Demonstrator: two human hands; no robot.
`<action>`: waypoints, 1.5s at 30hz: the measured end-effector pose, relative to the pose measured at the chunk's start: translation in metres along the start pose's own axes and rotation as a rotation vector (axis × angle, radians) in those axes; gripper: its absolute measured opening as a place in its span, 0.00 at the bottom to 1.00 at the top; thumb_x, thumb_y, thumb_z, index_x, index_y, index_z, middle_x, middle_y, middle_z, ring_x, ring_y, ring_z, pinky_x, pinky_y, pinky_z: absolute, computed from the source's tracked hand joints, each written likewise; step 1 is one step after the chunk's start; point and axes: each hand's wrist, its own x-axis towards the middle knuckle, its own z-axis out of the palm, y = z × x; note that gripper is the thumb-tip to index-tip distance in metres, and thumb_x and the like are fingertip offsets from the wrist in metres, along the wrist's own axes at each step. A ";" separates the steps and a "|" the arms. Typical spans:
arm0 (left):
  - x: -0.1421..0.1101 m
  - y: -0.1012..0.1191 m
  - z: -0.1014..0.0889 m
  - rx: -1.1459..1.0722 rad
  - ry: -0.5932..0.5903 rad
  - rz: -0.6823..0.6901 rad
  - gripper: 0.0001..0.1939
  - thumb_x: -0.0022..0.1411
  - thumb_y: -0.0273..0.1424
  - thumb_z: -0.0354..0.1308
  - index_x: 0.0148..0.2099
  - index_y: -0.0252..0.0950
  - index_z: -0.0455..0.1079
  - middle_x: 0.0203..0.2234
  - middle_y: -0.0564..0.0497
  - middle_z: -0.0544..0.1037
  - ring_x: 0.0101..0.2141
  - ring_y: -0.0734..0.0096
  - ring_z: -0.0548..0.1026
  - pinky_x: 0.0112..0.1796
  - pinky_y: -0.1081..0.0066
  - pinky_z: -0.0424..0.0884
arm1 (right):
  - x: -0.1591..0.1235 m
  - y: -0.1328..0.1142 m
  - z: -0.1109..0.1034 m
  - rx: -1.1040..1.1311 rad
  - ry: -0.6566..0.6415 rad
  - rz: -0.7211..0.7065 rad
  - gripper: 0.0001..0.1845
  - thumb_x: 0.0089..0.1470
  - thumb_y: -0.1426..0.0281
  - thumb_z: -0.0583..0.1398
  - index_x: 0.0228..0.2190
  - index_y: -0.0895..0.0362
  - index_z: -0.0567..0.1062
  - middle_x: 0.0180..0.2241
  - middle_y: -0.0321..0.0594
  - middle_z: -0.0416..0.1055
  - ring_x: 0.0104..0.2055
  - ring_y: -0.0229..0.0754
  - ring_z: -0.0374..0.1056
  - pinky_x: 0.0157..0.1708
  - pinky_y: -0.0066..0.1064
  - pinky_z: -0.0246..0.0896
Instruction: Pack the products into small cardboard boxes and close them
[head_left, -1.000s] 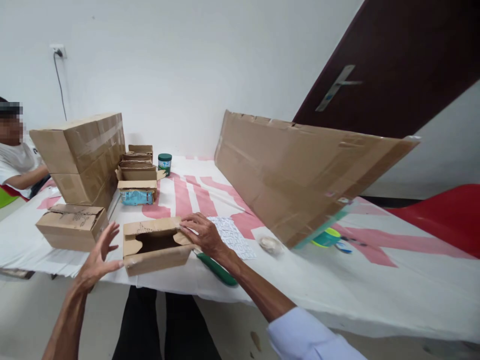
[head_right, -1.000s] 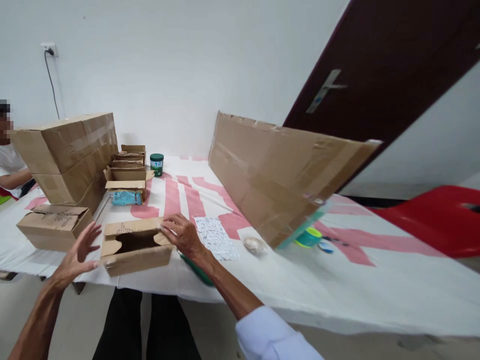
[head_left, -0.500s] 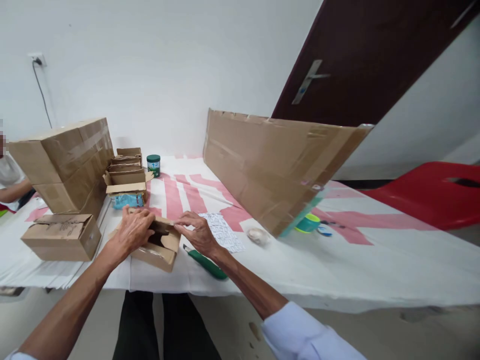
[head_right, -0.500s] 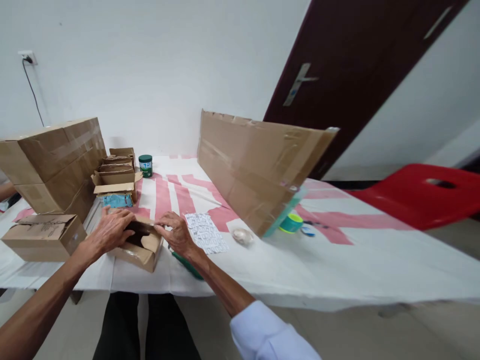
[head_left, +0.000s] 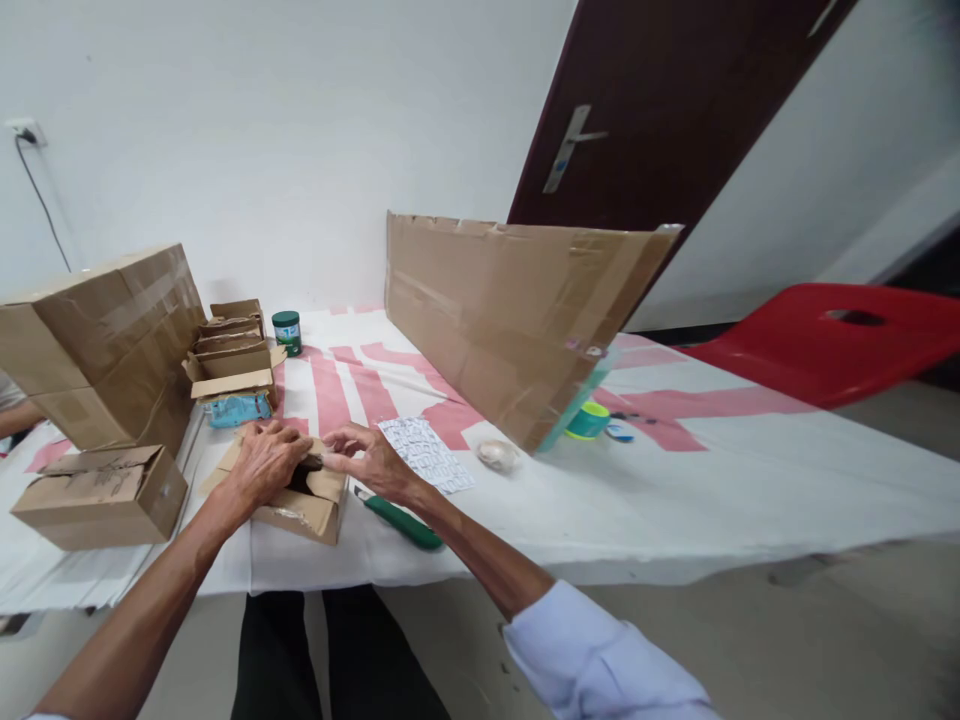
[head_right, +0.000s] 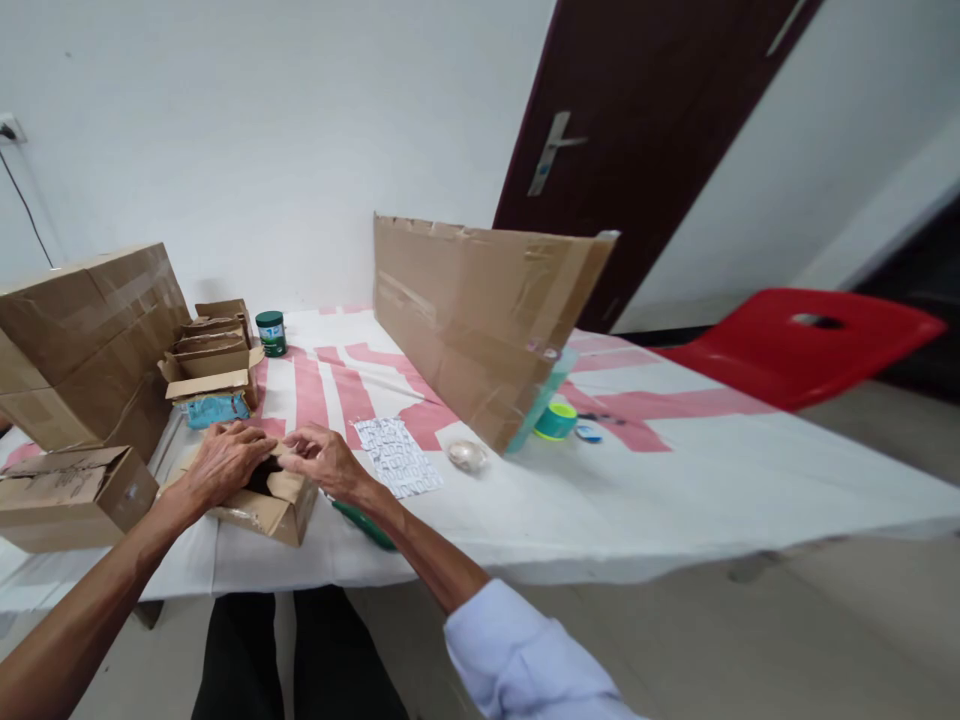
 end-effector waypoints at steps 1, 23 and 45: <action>0.000 -0.001 0.000 0.003 -0.001 -0.002 0.13 0.71 0.23 0.55 0.50 0.41 0.78 0.43 0.43 0.81 0.48 0.51 0.75 0.48 0.56 0.63 | -0.002 0.001 0.000 -0.053 -0.004 -0.084 0.12 0.53 0.66 0.70 0.40 0.55 0.83 0.40 0.40 0.80 0.39 0.43 0.74 0.42 0.34 0.71; 0.024 -0.006 -0.022 -0.103 -0.082 -0.092 0.16 0.76 0.34 0.49 0.43 0.38 0.78 0.34 0.42 0.84 0.35 0.58 0.81 0.34 0.68 0.67 | -0.006 0.016 0.015 -0.604 0.234 -0.459 0.16 0.68 0.75 0.56 0.40 0.51 0.83 0.39 0.46 0.79 0.42 0.48 0.72 0.45 0.41 0.71; 0.006 0.014 -0.014 0.024 -0.081 -0.011 0.13 0.74 0.25 0.49 0.41 0.36 0.76 0.35 0.41 0.81 0.36 0.56 0.79 0.36 0.67 0.66 | 0.035 0.031 -0.010 0.341 0.213 0.399 0.17 0.54 0.56 0.69 0.26 0.58 0.79 0.28 0.45 0.81 0.27 0.38 0.74 0.25 0.29 0.73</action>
